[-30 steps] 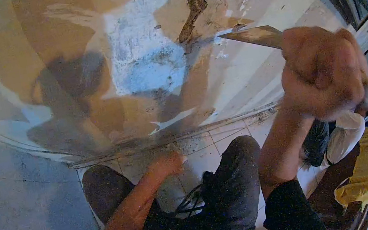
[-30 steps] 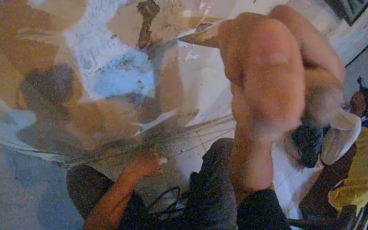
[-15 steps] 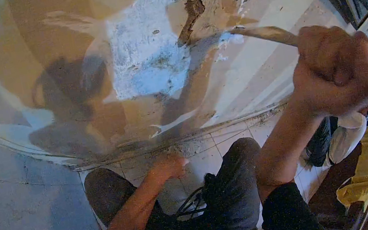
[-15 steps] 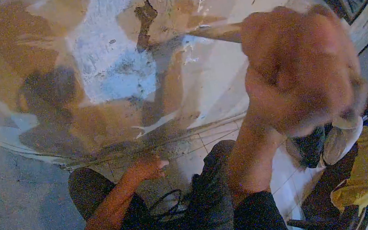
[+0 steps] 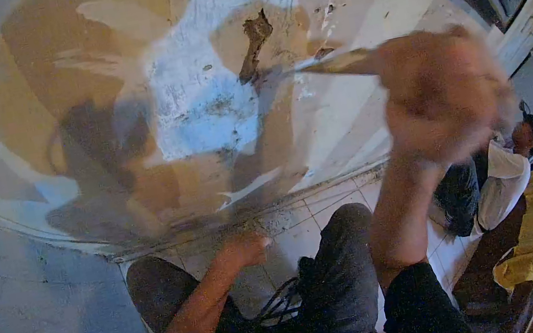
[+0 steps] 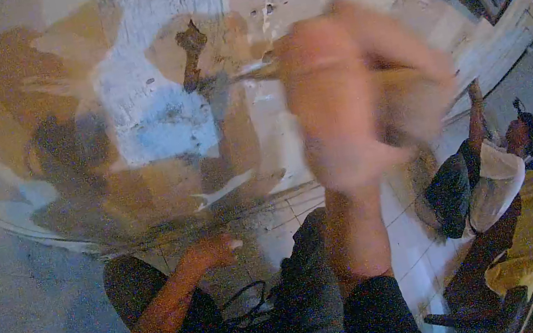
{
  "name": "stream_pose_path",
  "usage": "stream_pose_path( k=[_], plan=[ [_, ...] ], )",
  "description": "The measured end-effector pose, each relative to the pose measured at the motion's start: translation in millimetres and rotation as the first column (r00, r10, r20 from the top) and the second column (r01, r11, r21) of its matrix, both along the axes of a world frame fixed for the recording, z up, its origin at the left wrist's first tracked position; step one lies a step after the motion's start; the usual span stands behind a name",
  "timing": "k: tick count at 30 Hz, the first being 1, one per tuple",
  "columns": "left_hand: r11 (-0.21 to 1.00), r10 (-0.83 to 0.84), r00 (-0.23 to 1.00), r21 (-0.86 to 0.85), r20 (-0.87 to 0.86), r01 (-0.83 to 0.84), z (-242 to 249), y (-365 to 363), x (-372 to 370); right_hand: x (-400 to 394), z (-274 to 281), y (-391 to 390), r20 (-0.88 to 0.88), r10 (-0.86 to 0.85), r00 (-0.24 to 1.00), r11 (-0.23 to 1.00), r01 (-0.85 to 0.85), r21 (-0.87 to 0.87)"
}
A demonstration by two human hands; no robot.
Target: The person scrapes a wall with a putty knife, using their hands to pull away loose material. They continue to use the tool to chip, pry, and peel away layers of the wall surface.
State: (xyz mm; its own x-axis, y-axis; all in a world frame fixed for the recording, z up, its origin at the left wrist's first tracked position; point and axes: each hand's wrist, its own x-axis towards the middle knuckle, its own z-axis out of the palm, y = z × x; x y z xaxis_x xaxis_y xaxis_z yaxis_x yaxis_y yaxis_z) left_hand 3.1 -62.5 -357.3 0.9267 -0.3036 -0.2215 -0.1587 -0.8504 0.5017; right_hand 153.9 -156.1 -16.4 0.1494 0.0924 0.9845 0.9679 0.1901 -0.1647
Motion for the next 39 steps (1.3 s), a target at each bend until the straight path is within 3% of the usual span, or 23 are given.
stream_pose_path(
  k=[3,4,5,6,8,11,12,14,16,18,20,23,24,26,27,28,29,31,32,34,35,37,39],
  plan=[
    [1.0,0.018,0.994,0.023,-0.108,-0.016,2,-2,1,25,-3,-6,0.36,-0.202,0.911,0.971,0.139,0.194],
    [0.995,0.065,0.964,0.086,-0.259,-0.044,8,-3,2,27,4,-6,0.47,-0.282,0.837,0.947,0.164,0.277],
    [0.995,0.065,0.966,0.093,-0.252,-0.042,8,-1,2,14,-6,-6,0.181,0.021,0.983,0.999,-0.026,0.025],
    [0.997,0.04,0.976,0.076,-0.215,-0.024,4,2,2,-12,-8,-1,-0.216,0.222,0.951,0.969,-0.24,-0.061],
    [0.998,0.031,0.985,0.058,-0.168,-0.022,7,4,3,-26,-16,-10,-0.134,0.166,0.977,0.983,-0.174,-0.051],
    [0.996,0.04,0.997,0.076,-0.069,-0.035,7,-4,-1,-29,-16,-16,-0.207,0.26,0.943,0.963,-0.238,0.125],
    [0.999,0.043,0.995,0.018,-0.09,-0.042,-7,-4,-2,-40,-1,-21,-0.248,0.444,0.861,0.895,-0.412,0.172],
    [0.998,0.046,0.995,-0.029,-0.092,-0.049,-22,2,1,-37,8,-23,-0.255,0.612,0.748,0.79,-0.569,0.228],
    [0.998,0.054,0.993,0.046,-0.108,-0.049,-26,4,1,-13,-7,-14,-0.275,0.339,0.9,0.939,-0.342,0.038],
    [0.997,0.044,0.996,0.066,-0.071,-0.039,-22,6,4,-10,-10,-15,-0.271,0.16,0.949,0.976,-0.194,-0.104],
    [0.997,0.026,0.998,0.073,-0.062,-0.022,-23,1,2,-14,-9,-18,-0.244,0.19,0.951,0.981,-0.194,0.01],
    [0.999,0.028,0.999,-0.015,-0.025,-0.028,-47,-5,-3,-28,-2,-17,-0.247,0.463,0.851,0.883,-0.416,0.219],
    [0.93,0.236,0.971,-0.28,-0.042,-0.238,-72,-4,-11,-13,-11,-15,-0.249,0.313,0.917,0.949,-0.294,0.11],
    [0.758,0.418,0.904,-0.513,-0.095,-0.404,-70,-1,-6,-2,-12,-25,-0.202,0.164,0.966,0.983,-0.178,-0.053],
    [0.95,0.231,0.973,-0.211,-0.014,-0.229,-45,1,2,3,-13,-30,-0.163,0.092,0.982,0.985,-0.114,-0.129],
    [0.993,0.019,1.0,0.116,-0.023,-0.016,-29,-1,4,5,-13,-36,-0.179,0.305,0.935,0.944,-0.322,-0.073],
    [0.994,0.019,0.999,0.107,-0.035,-0.015,-23,-3,3,6,-15,-42,-0.193,0.5,0.844,0.859,-0.512,-0.015],
    [0.997,0.046,0.998,0.063,-0.048,-0.043,-17,-5,1,7,-22,-45,-0.209,0.671,0.711,0.734,-0.677,0.052],
    [0.997,0.039,0.998,0.065,-0.053,-0.036,-21,-4,-2,7,-22,-45,-0.264,0.578,0.772,0.801,-0.599,0.0],
    [0.999,0.0,0.998,0.045,0.068,-0.003,-23,2,-4,7,-21,-27,-0.218,0.206,0.954,0.975,-0.22,-0.04],
    [0.998,-0.003,0.997,0.056,0.078,-0.002,-23,4,-1,7,-21,-28,-0.21,0.171,0.963,0.982,-0.185,-0.046],
    [0.994,0.027,0.994,0.104,-0.103,-0.016,-20,-1,-1,3,-18,-35,-0.231,0.264,0.937,0.961,-0.275,-0.019],
    [0.999,0.013,0.997,0.035,-0.078,-0.011,-35,-3,1,-9,-17,-41,-0.242,0.444,0.863,0.894,-0.445,0.052]
  ],
)
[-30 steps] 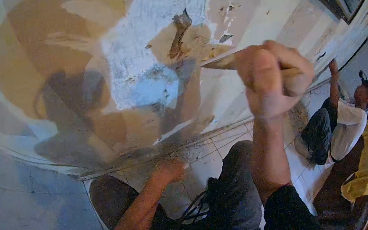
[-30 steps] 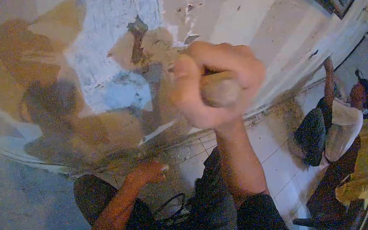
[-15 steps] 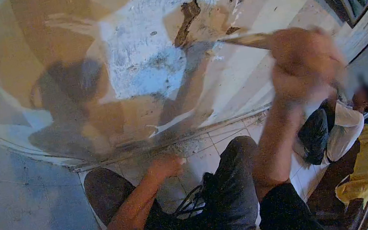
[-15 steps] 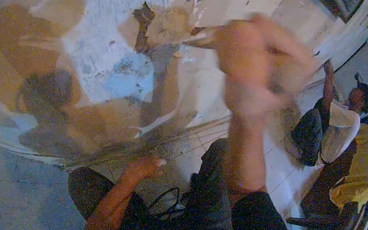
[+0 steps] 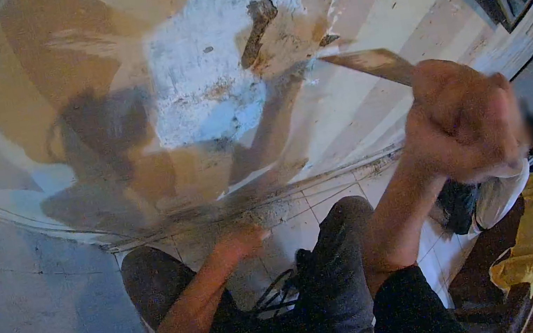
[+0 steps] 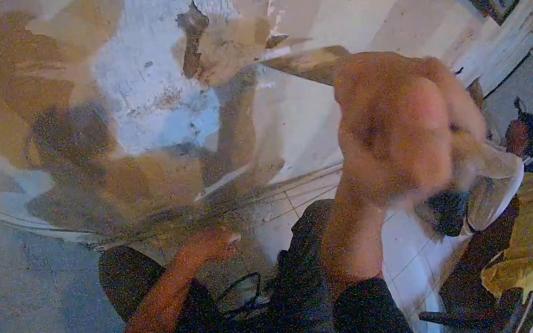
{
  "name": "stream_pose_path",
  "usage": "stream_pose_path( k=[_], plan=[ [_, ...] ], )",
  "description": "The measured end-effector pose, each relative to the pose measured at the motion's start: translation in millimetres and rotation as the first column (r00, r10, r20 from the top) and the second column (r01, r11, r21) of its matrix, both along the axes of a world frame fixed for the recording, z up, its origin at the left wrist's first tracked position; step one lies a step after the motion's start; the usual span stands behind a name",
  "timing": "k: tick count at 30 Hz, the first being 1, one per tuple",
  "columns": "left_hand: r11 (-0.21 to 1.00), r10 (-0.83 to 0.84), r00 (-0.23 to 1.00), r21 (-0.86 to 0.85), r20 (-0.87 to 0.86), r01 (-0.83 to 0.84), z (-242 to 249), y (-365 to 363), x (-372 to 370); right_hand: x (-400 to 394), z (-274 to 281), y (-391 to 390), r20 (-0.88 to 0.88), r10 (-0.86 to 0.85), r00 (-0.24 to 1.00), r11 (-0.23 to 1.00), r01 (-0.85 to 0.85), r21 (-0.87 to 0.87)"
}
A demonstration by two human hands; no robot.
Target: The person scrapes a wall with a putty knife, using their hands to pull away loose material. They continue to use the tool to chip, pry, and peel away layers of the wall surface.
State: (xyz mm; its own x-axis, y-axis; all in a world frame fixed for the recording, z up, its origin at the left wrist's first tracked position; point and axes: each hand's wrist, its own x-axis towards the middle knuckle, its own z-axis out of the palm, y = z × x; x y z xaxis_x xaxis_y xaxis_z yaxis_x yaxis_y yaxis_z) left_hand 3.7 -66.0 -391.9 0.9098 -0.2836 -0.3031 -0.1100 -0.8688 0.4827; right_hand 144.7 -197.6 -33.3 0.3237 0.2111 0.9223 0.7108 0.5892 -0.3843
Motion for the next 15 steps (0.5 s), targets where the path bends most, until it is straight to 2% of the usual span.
stream_pose_path(
  k=[1,3,4,5,7,8,10,12,15],
  plan=[
    [0.998,-0.008,0.999,-0.06,0.038,0.011,-5,0,1,4,-2,0,-0.009,0.005,1.0,1.0,-0.005,0.003],
    [0.999,0.029,1.0,-0.032,-0.011,-0.029,-2,-1,-4,11,-5,14,0.027,-0.258,0.966,0.964,0.259,-0.051],
    [0.997,0.075,0.996,-0.001,-0.049,-0.075,5,1,-2,14,-6,15,0.041,-0.307,0.951,0.949,0.309,-0.056],
    [0.997,0.076,0.996,0.01,-0.043,-0.075,9,4,2,12,-7,12,0.038,-0.311,0.95,0.948,0.313,-0.061],
    [0.996,-0.054,0.998,0.066,0.028,0.052,11,1,1,6,-4,8,-0.019,-0.192,0.981,0.98,0.191,-0.053],
    [0.997,-0.053,0.998,0.06,0.018,0.052,11,0,-2,1,-4,6,-0.029,-0.144,0.989,0.989,0.143,-0.039],
    [1.0,-0.028,0.998,-0.001,0.056,0.028,24,-1,-4,2,-1,13,-0.037,-0.206,0.978,0.977,0.203,-0.06],
    [1.0,-0.022,0.998,0.018,0.065,0.021,29,1,-5,9,-3,15,-0.003,-0.303,0.953,0.951,0.303,-0.066],
    [1.0,-0.023,1.0,0.013,0.02,0.023,35,1,-1,5,-3,9,-0.037,-0.236,0.971,0.97,0.233,-0.073]
  ],
)
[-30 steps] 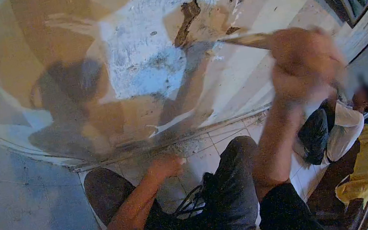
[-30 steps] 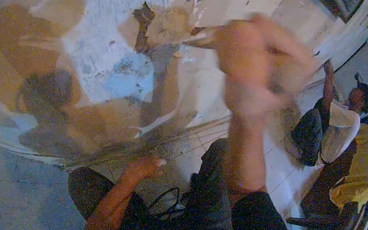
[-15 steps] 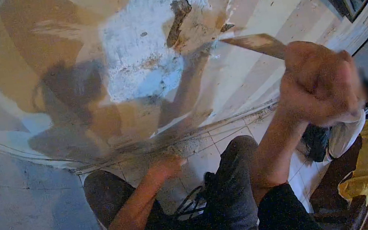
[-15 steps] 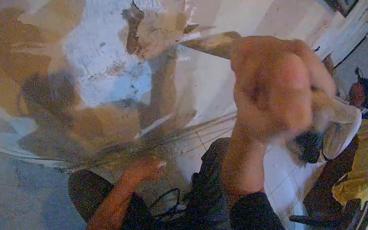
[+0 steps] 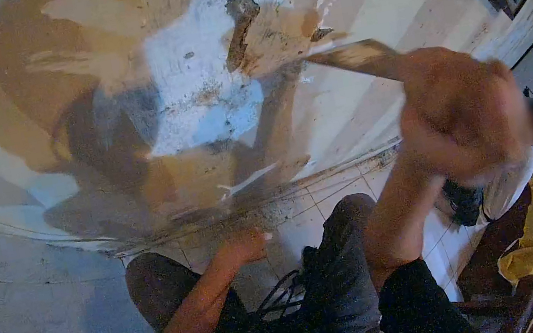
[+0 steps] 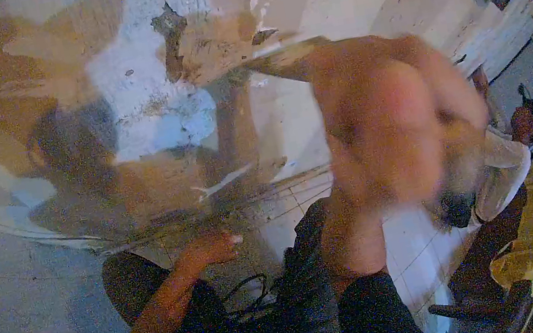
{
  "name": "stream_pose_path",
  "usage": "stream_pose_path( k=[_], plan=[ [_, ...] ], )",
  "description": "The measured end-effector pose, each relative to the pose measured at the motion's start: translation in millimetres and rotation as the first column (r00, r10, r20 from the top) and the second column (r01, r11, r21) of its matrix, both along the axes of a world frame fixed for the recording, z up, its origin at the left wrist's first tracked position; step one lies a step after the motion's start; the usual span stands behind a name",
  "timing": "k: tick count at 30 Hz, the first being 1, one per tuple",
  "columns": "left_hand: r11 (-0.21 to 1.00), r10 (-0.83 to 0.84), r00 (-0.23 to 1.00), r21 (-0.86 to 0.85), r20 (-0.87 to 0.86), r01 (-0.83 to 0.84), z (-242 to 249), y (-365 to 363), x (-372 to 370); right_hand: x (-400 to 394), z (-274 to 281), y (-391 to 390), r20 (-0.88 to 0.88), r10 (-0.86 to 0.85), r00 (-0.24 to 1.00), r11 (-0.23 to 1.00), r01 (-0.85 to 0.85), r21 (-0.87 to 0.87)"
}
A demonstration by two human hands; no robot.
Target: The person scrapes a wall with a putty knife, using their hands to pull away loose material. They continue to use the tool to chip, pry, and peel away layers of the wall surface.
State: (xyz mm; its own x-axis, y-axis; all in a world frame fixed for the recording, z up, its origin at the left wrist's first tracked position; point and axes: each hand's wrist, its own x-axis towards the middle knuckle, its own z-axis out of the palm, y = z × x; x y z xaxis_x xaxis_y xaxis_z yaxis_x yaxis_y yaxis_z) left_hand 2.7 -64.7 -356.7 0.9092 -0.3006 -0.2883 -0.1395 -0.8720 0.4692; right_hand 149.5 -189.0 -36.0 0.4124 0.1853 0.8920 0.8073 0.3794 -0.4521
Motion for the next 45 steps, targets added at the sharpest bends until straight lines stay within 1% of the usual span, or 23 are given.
stream_pose_path(
  k=[2,5,8,10,13,17,20,22,23,25,29,31,32,33,34,35,36,37,38,40,42,44,45],
  plan=[
    [1.0,-0.012,0.998,-0.019,-0.054,0.011,-3,-5,-4,0,1,-1,-0.017,0.006,1.0,1.0,-0.006,0.001],
    [1.0,0.012,1.0,0.011,0.029,-0.012,-1,-2,2,2,8,0,0.001,-0.055,0.999,0.998,0.055,-0.012],
    [0.997,-0.006,0.996,0.08,-0.091,0.014,3,-4,0,-5,6,6,-0.023,-0.046,0.999,0.999,0.046,-0.015],
    [0.996,0.049,0.999,-0.077,-0.003,-0.049,-22,-2,-3,-10,5,6,-0.038,-0.052,0.998,0.999,0.052,-0.011],
    [0.999,-0.004,0.999,0.049,-0.051,0.006,4,-3,-1,-6,8,-11,0.271,-0.374,0.887,0.903,0.415,-0.111],
    [0.998,0.057,0.991,-0.019,-0.123,-0.06,12,-7,-2,-5,-1,-14,0.101,-0.259,0.961,0.942,0.274,-0.194],
    [0.981,0.192,0.972,0.051,-0.136,-0.186,16,-4,3,4,2,-19,0.032,-0.211,0.977,0.958,0.213,-0.194],
    [0.991,-0.07,0.996,0.108,-0.047,0.074,8,-3,1,33,-9,-17,0.068,-0.421,0.904,0.9,0.408,0.151],
    [0.992,-0.065,0.997,0.104,-0.05,0.07,3,-3,-1,37,-17,-18,0.068,-0.346,0.936,0.926,0.329,0.184],
    [0.999,0.037,0.997,0.002,-0.063,-0.037,-8,-3,-3,19,-11,-3,0.114,-0.265,0.958,0.963,0.255,0.091],
    [0.999,-0.024,0.997,0.04,-0.078,0.027,-33,-2,-3,13,-6,-8,0.055,-0.079,0.995,0.993,0.074,0.087],
    [0.999,-0.034,0.998,-0.016,0.051,0.035,-4,-2,-7,14,-8,-5,0.05,-0.055,0.997,0.994,0.05,0.101],
    [0.999,-0.039,0.995,-0.034,0.093,0.042,9,-4,-9,21,-9,-5,0.135,-0.18,0.974,0.979,0.165,0.119],
    [1.0,-0.003,0.999,-0.016,-0.037,0.002,18,-7,-5,30,-2,-6,0.356,-0.413,0.839,0.909,0.352,0.224],
    [0.999,0.046,0.986,0.01,-0.16,-0.045,24,-6,2,33,6,-13,0.49,-0.481,0.727,0.875,0.359,0.326],
    [0.998,0.056,0.986,0.018,-0.155,-0.054,22,-3,8,28,3,-17,0.27,0.08,0.96,0.955,-0.152,0.255],
    [0.996,0.024,0.98,0.09,-0.197,-0.006,12,-4,10,19,1,-10,0.134,0.392,0.91,0.877,-0.414,0.243],
    [0.987,-0.004,0.97,0.153,-0.244,0.042,7,-6,7,9,-2,-2,-0.016,0.653,0.757,0.722,-0.615,0.317],
    [0.989,0.008,0.968,0.143,-0.252,0.029,3,-7,2,6,-6,5,-0.055,0.485,0.873,0.855,-0.46,0.237],
    [1.0,-0.012,0.998,-0.023,0.066,0.014,10,-2,-4,-1,-5,17,-0.045,0.093,0.995,0.993,-0.089,0.071],
    [1.0,0.025,0.999,0.002,0.02,-0.025,2,0,0,-1,-8,19,-0.11,0.261,0.959,0.936,-0.223,0.274],
    [0.998,0.061,0.996,0.002,-0.061,-0.061,-10,-8,-1,2,-18,16,-0.131,0.618,0.775,0.702,-0.468,0.537],
    [0.997,0.071,0.993,-0.001,-0.092,-0.072,7,-9,1,5,-22,17,-0.172,0.521,0.836,0.794,-0.401,0.457]
  ],
)
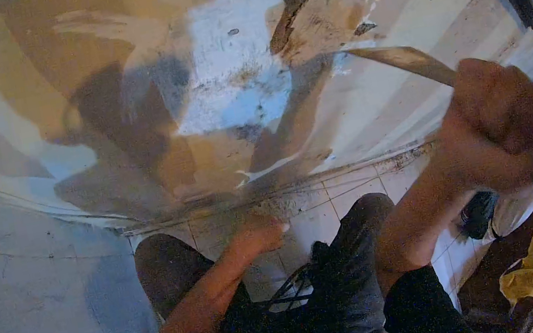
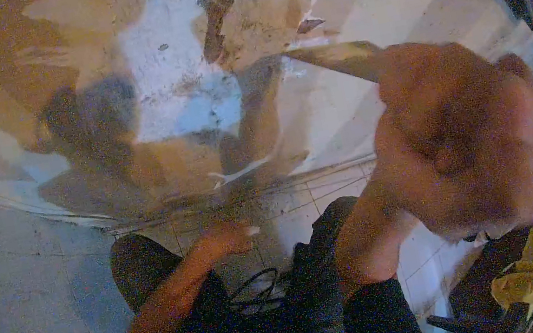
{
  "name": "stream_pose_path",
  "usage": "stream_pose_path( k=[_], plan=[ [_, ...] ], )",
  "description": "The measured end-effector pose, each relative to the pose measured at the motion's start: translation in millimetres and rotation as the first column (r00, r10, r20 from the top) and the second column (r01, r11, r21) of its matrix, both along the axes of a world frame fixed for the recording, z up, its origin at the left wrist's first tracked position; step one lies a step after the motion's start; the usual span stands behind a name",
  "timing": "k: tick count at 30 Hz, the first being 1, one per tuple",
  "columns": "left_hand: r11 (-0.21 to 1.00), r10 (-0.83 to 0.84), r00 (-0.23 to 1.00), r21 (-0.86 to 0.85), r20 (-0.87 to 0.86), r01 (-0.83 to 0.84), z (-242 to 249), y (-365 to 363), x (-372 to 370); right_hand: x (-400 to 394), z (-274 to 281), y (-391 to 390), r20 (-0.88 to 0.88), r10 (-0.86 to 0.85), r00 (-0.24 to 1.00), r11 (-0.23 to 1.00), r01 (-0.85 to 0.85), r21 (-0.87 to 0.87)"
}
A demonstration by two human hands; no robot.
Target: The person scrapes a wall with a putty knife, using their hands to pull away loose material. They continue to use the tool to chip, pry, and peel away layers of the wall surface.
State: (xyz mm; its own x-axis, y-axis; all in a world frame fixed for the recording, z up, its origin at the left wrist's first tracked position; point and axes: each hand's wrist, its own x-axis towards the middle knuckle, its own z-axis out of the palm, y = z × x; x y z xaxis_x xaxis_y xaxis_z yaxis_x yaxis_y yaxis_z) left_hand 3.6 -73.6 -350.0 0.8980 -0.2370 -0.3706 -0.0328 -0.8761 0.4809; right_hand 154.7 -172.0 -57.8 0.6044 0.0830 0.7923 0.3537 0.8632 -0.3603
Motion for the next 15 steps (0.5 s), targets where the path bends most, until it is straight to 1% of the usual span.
stream_pose_path(
  k=[1,2,3,5,6,7,8,9,11,12,14,15],
  plan=[
    [1.0,0.01,1.0,0.004,-0.023,-0.01,12,0,4,4,2,0,0.032,-0.099,0.995,0.991,0.101,-0.088],
    [1.0,0.005,1.0,0.004,-0.02,-0.005,12,0,3,2,7,1,0.084,-0.201,0.976,0.963,0.213,-0.168],
    [0.997,0.069,0.997,-0.027,-0.028,-0.069,11,1,-1,-4,15,0,0.152,-0.299,0.942,0.917,0.328,-0.229],
    [1.0,0.021,0.967,-0.003,0.255,-0.02,-20,5,-13,-6,29,-3,0.23,-0.382,0.895,0.86,0.435,-0.265],
    [1.0,0.021,0.967,-0.006,0.254,-0.02,-12,4,-10,-6,33,-12,0.283,-0.252,0.925,0.935,0.309,-0.177],
    [1.0,0.007,0.987,0.011,0.16,-0.009,3,3,-5,-7,34,-18,0.348,-0.121,0.93,0.981,0.165,-0.101],
    [1.0,-0.005,0.998,0.029,0.06,0.003,11,0,-2,-4,31,-16,0.323,-0.087,0.942,0.986,0.128,-0.109],
    [1.0,-0.009,0.999,0.024,0.052,0.007,6,-2,-5,-1,28,-12,0.297,-0.053,0.953,0.989,0.091,-0.115],
    [0.999,0.036,0.994,-0.036,0.102,-0.033,-8,3,-5,-6,26,1,0.252,-0.157,0.955,0.959,0.208,-0.191],
    [0.999,0.037,0.994,-0.027,0.105,-0.034,-12,5,0,-10,29,3,0.31,-0.179,0.934,0.952,0.244,-0.184],
    [0.999,-0.028,0.997,0.039,0.073,0.025,-27,1,-1,-12,24,1,0.283,-0.188,0.94,0.949,0.248,-0.195],
    [0.999,-0.023,0.998,0.039,0.064,0.02,-25,1,-3,-11,22,3,0.275,-0.186,0.943,0.948,0.246,-0.203]
  ],
)
